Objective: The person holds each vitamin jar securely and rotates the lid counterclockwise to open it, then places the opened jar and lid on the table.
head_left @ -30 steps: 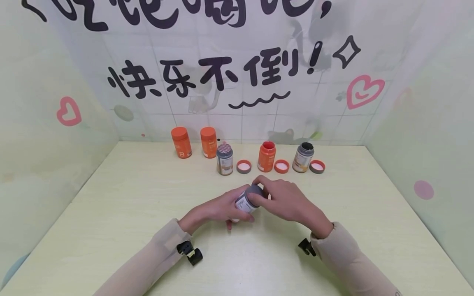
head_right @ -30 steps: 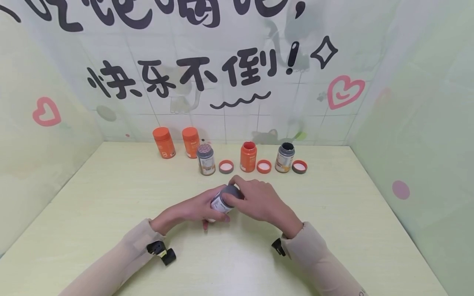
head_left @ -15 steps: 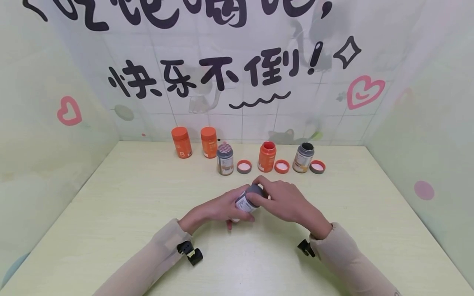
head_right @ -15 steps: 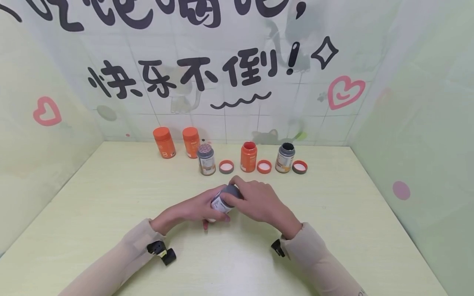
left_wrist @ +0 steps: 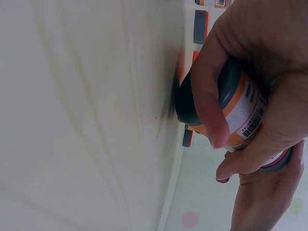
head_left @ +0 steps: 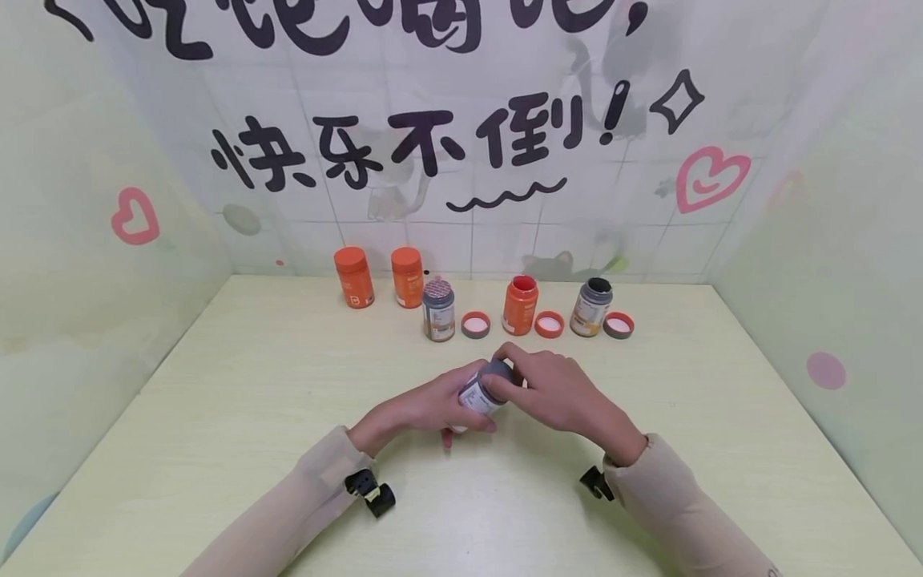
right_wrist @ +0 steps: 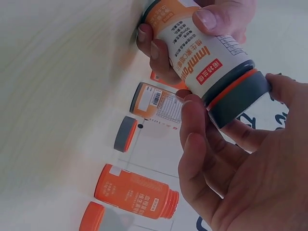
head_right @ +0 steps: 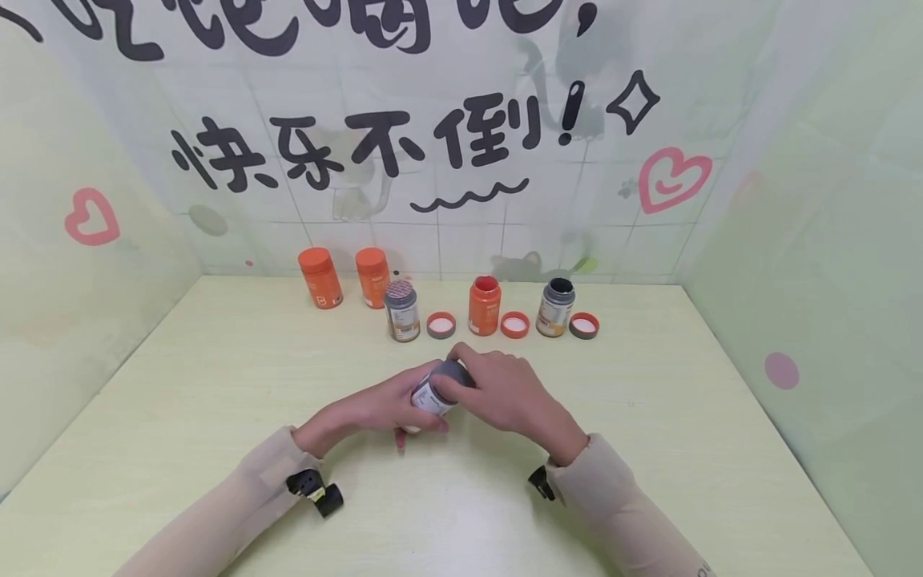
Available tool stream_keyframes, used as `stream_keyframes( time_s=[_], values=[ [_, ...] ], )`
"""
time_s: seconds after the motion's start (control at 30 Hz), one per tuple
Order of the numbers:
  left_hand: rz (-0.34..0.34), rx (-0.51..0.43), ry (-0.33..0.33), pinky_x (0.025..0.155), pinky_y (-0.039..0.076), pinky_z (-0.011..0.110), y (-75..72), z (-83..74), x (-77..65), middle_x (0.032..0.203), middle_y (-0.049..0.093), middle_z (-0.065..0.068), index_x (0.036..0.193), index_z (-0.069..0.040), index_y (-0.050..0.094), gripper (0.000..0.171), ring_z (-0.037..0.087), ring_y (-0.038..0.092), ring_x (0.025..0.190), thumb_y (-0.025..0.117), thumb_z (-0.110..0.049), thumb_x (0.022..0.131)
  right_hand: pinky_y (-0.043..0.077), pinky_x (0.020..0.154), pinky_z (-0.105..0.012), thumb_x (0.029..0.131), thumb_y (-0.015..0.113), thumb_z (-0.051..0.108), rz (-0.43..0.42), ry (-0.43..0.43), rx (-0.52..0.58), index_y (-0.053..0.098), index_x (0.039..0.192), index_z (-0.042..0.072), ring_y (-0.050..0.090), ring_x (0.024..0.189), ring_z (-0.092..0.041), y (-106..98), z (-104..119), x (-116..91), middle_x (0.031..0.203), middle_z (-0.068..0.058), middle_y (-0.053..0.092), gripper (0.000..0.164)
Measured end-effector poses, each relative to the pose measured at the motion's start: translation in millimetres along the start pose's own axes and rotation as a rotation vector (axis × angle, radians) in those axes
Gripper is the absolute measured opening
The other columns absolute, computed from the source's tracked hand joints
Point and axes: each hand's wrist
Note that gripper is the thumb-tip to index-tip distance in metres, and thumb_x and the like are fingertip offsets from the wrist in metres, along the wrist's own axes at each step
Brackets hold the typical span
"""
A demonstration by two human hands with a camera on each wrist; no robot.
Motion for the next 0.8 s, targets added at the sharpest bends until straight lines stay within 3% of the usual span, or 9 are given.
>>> stream_keyframes(
  time_s=[0.27, 0.5, 0.8],
  values=[
    [0.001, -0.003, 0.003, 0.048, 0.059, 0.039, 0.3, -1.0, -0.4, 0.124, 0.054, 0.010, 0.142, -0.026, 0.045, 0.062, 0.023, 0.062, 0.094, 0.079, -0.018, 0.090, 0.048, 0.061, -0.030, 0.100, 0.056, 0.056, 0.000, -0.003, 0.005, 0.060, 0.126, 0.026, 0.058, 0.072, -0.013, -1.5, 1.8, -1.1, 0.084, 0.008, 0.064, 0.040],
    [-0.005, -0.009, -0.022, 0.048, 0.058, 0.035, 0.5, -3.0, -0.8, 0.123, 0.054, 0.010, 0.142, -0.027, 0.044, 0.063, 0.022, 0.061, 0.081, 0.079, -0.020, 0.090, 0.048, 0.062, -0.030, 0.100, 0.057, 0.055, 0.008, 0.003, 0.014, 0.060, 0.126, 0.025, 0.059, 0.073, -0.013, -2.4, 0.8, -0.1, 0.087, 0.006, 0.066, 0.040],
    [-0.002, -0.007, -0.024, 0.047, 0.058, 0.036, 0.4, -2.8, -0.2, 0.121, 0.054, 0.010, 0.142, -0.027, 0.044, 0.063, 0.021, 0.060, 0.076, 0.079, -0.020, 0.090, 0.048, 0.062, -0.030, 0.100, 0.057, 0.055, -0.005, -0.002, 0.009, 0.061, 0.125, 0.026, 0.059, 0.072, -0.013, -1.5, 1.0, -0.4, 0.085, 0.008, 0.065, 0.038]
  ],
)
Point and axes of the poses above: each hand's wrist, its own x-axis towards the middle knuckle, its own y-axis out of the palm, z = x × y
